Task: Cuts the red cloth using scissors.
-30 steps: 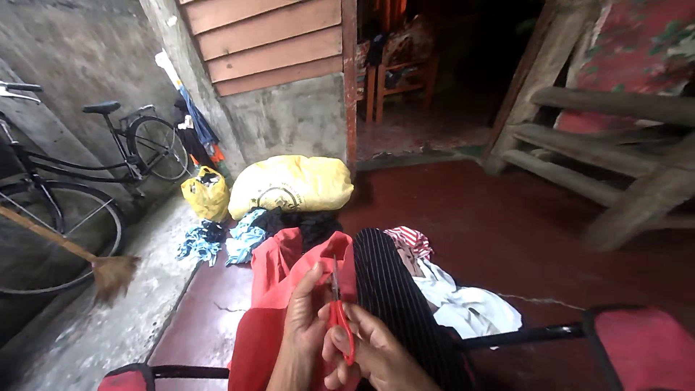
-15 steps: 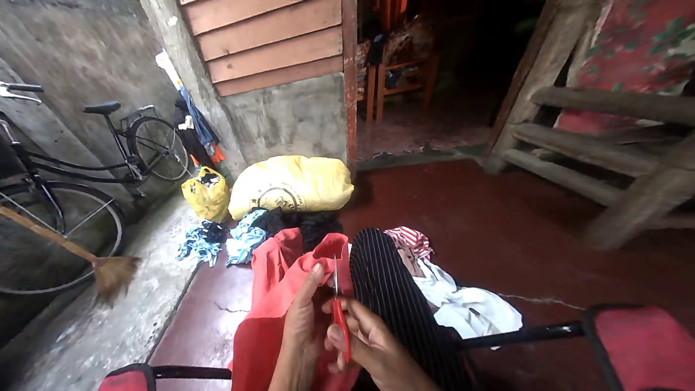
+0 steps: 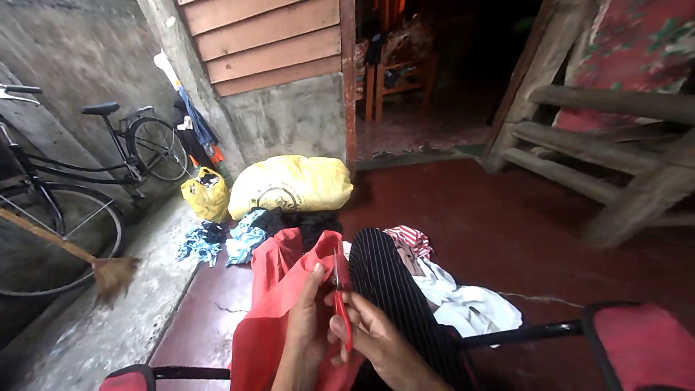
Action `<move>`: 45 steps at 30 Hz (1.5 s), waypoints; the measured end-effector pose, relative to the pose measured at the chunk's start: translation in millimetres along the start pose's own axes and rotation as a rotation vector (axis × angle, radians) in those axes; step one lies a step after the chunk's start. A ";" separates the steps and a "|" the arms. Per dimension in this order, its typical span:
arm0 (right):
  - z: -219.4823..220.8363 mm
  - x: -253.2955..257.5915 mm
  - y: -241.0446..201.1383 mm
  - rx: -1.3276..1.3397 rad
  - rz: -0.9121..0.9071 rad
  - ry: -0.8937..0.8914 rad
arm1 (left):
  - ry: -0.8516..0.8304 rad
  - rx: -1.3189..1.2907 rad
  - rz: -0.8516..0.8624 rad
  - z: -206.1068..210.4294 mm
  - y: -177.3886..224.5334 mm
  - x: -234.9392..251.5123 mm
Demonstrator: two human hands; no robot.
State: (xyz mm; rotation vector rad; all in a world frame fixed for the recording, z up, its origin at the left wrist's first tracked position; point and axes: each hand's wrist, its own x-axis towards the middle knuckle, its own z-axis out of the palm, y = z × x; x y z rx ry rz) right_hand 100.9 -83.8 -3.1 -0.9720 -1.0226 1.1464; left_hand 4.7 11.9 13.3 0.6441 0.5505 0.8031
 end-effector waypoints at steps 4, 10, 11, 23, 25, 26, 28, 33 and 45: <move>-5.6 1.8 2.3 -0.013 0.004 -0.019 | 0.010 -0.016 0.004 -0.4 0.2 1.5; -5.3 0.3 5.0 -0.012 0.016 0.006 | 0.043 -0.004 0.001 -0.3 -0.3 2.5; -4.9 0.3 5.8 -0.014 0.016 0.009 | 0.042 0.001 0.004 -0.2 -0.1 2.4; -5.2 -0.6 5.6 0.043 0.070 -0.030 | 0.070 0.022 0.009 -3.5 -2.9 3.2; -5.1 -0.8 6.2 0.053 0.069 -0.035 | 0.069 0.023 0.005 -3.9 -3.1 2.7; -5.1 -0.8 7.0 0.059 0.064 -0.038 | 0.078 0.025 0.006 -3.3 -3.1 2.2; -5.2 -0.7 8.1 0.061 0.061 -0.043 | 0.091 0.025 0.009 -3.1 -3.1 1.8; -6.1 -1.7 5.7 0.052 0.082 -0.065 | 0.102 0.042 0.038 -3.6 -2.5 2.3; -31.9 -2.2 -0.8 -0.039 0.154 -0.294 | 0.152 0.093 0.220 -6.5 8.0 7.0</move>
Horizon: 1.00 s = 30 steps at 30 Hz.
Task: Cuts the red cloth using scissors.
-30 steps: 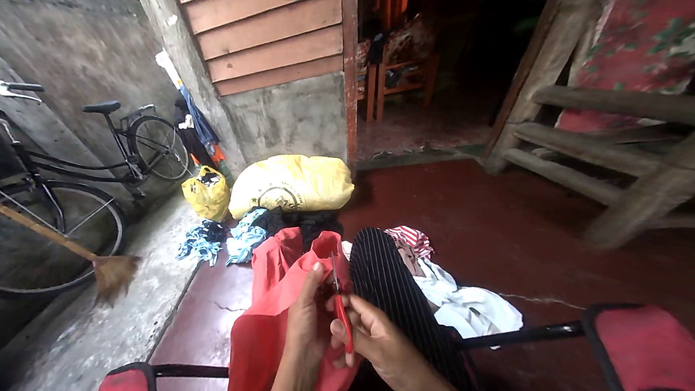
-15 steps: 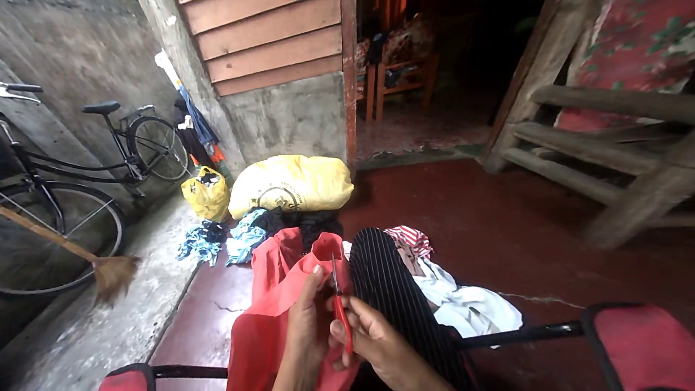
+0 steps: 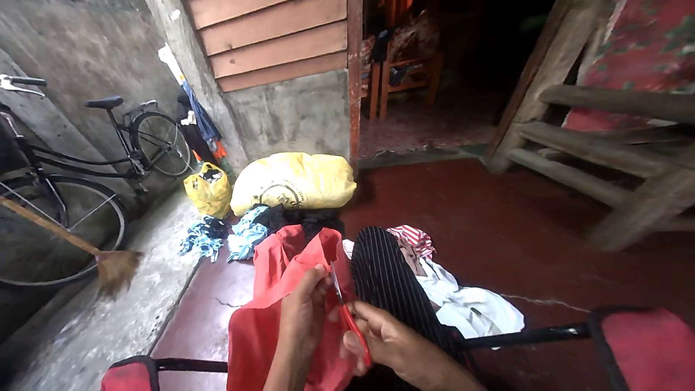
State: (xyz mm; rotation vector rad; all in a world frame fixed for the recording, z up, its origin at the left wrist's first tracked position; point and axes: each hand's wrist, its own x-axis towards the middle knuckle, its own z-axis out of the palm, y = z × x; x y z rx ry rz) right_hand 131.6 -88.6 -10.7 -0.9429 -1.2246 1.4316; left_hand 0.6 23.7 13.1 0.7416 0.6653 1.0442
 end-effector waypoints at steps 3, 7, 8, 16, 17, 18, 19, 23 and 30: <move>-15.6 -5.1 -12.4 -0.161 0.033 -0.057 | -0.056 0.037 0.083 2.1 4.7 0.5; -36.7 -7.8 -36.8 -0.376 0.058 -0.093 | -0.138 0.057 0.115 4.7 12.6 0.0; -40.2 -7.6 -41.8 -0.397 0.057 -0.103 | -0.160 0.067 0.115 4.2 14.1 0.3; -46.6 -2.7 -55.6 -0.451 0.032 -0.126 | -0.247 0.099 0.130 3.5 18.3 1.0; -45.9 -1.8 -56.1 -0.461 0.025 -0.113 | -0.255 0.099 0.132 3.2 18.4 1.6; -45.1 -1.1 -56.6 -0.477 0.024 -0.101 | -0.258 0.099 0.133 2.9 18.5 2.0; -44.1 -0.7 -57.4 -0.501 0.032 -0.088 | -0.258 0.100 0.132 2.5 18.5 2.2; -38.9 0.2 -57.0 -0.575 0.063 -0.024 | -0.268 0.129 0.135 0.9 18.1 3.3; -34.4 -0.2 -48.4 -0.498 0.044 0.015 | -0.259 0.144 0.139 -0.8 16.3 5.2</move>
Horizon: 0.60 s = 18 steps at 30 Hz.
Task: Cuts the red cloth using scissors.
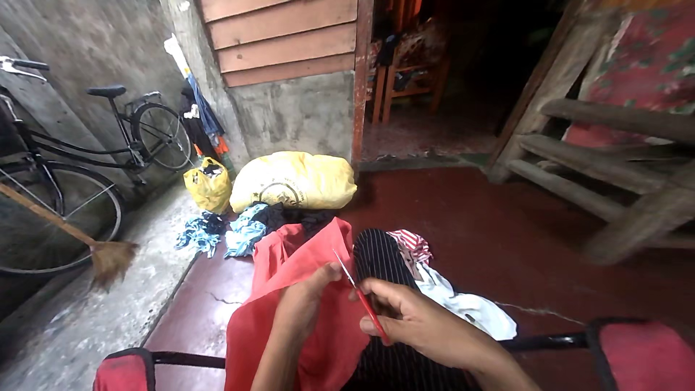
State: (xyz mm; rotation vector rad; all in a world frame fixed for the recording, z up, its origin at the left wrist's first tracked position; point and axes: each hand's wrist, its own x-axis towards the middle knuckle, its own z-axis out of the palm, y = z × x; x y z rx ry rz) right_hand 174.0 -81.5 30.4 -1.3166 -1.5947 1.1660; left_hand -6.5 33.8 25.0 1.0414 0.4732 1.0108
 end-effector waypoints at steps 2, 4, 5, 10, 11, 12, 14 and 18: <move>3.2 0.7 -0.4 0.056 0.006 -0.016 | 0.012 0.012 0.001 -0.2 0.7 0.0; 5.5 3.0 0.5 0.057 0.002 -0.024 | 0.010 0.031 0.008 -1.8 1.5 0.4; 5.5 4.5 0.6 0.037 -0.002 -0.030 | 0.009 0.047 0.010 -3.1 2.2 0.5; 3.4 8.5 -2.0 -0.053 0.002 -0.033 | 0.006 0.135 0.016 -4.4 9.3 -3.9; 4.7 8.3 -1.5 -0.047 -0.003 -0.020 | 0.003 0.140 0.020 -4.5 10.1 -4.4; 7.0 7.7 -0.9 -0.029 -0.008 -0.001 | 0.002 0.142 0.023 -4.6 10.4 -4.9; 13.2 5.7 -0.7 0.052 -0.006 0.037 | 0.007 0.139 0.035 -4.2 10.5 -5.1; 19.5 3.6 1.2 0.237 0.005 -0.017 | 0.020 0.130 0.036 -5.6 8.6 -5.5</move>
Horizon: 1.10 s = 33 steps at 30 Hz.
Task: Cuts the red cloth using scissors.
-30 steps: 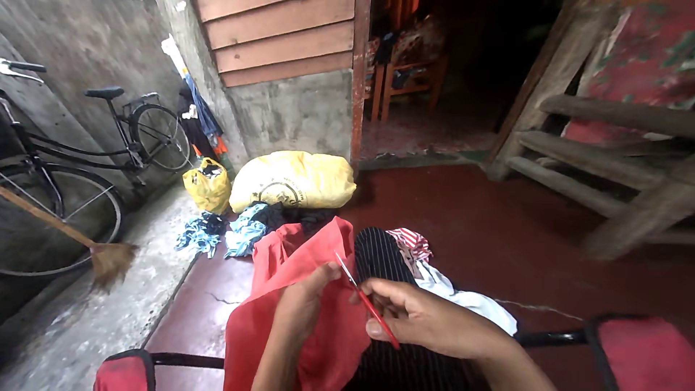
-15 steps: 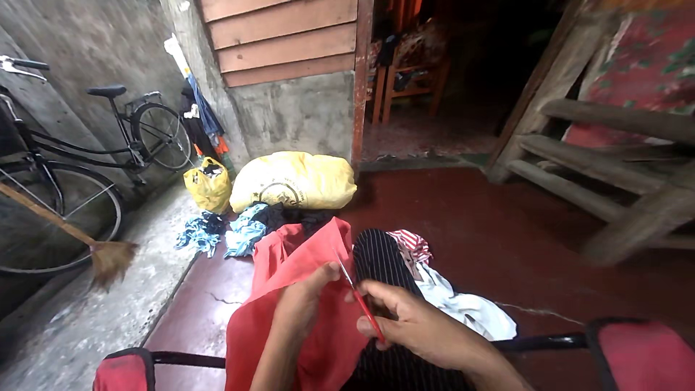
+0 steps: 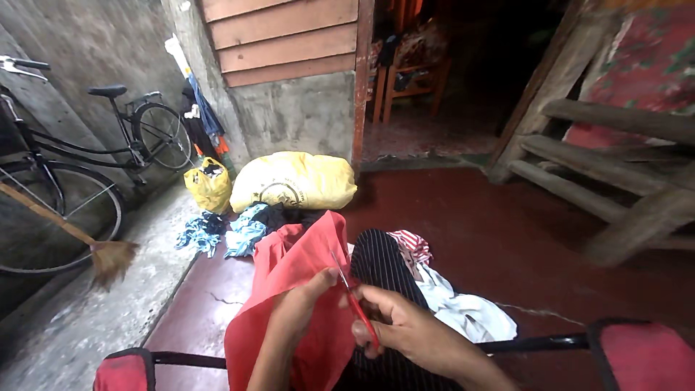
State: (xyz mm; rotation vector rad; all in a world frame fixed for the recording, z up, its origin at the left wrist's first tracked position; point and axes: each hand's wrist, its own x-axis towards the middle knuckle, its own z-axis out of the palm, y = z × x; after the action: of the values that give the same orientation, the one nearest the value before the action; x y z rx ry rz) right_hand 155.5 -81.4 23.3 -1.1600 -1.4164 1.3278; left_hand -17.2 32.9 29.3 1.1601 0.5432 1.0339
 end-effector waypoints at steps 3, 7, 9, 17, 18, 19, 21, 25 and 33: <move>-3.2 0.5 1.3 0.051 -0.018 -0.090 | -0.034 0.011 -0.020 -1.5 2.4 -1.5; -5.3 1.7 5.0 0.002 -0.083 -0.175 | -0.040 0.042 -0.034 -2.7 7.5 -3.8; -4.9 1.2 6.4 -0.005 -0.103 -0.169 | -0.042 0.057 -0.025 -1.3 12.2 -6.4; 1.7 0.3 4.9 -0.023 -0.090 -0.027 | -0.084 0.164 -0.013 -4.2 13.1 -7.5; 3.7 0.4 5.3 -0.001 -0.087 -0.005 | -0.065 0.173 -0.008 -4.9 11.0 -6.6; 5.5 0.5 5.8 0.023 -0.081 0.012 | -0.036 0.174 -0.020 -4.6 10.1 -5.7; 8.4 0.7 6.4 0.041 -0.065 0.023 | -0.004 0.201 -0.043 -5.1 10.9 -5.0; 7.9 2.8 5.3 0.008 -0.058 -0.044 | -0.009 0.287 -0.039 -5.3 16.5 -10.8; 11.1 4.5 7.5 0.020 -0.102 0.050 | -0.105 0.321 -0.023 -10.1 14.7 -16.0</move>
State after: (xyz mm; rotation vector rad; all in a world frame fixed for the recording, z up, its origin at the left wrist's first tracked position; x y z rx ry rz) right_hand 144.3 -79.3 15.0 -1.0861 -1.4044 1.2306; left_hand -38.2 24.4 37.0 1.4785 0.6537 0.8800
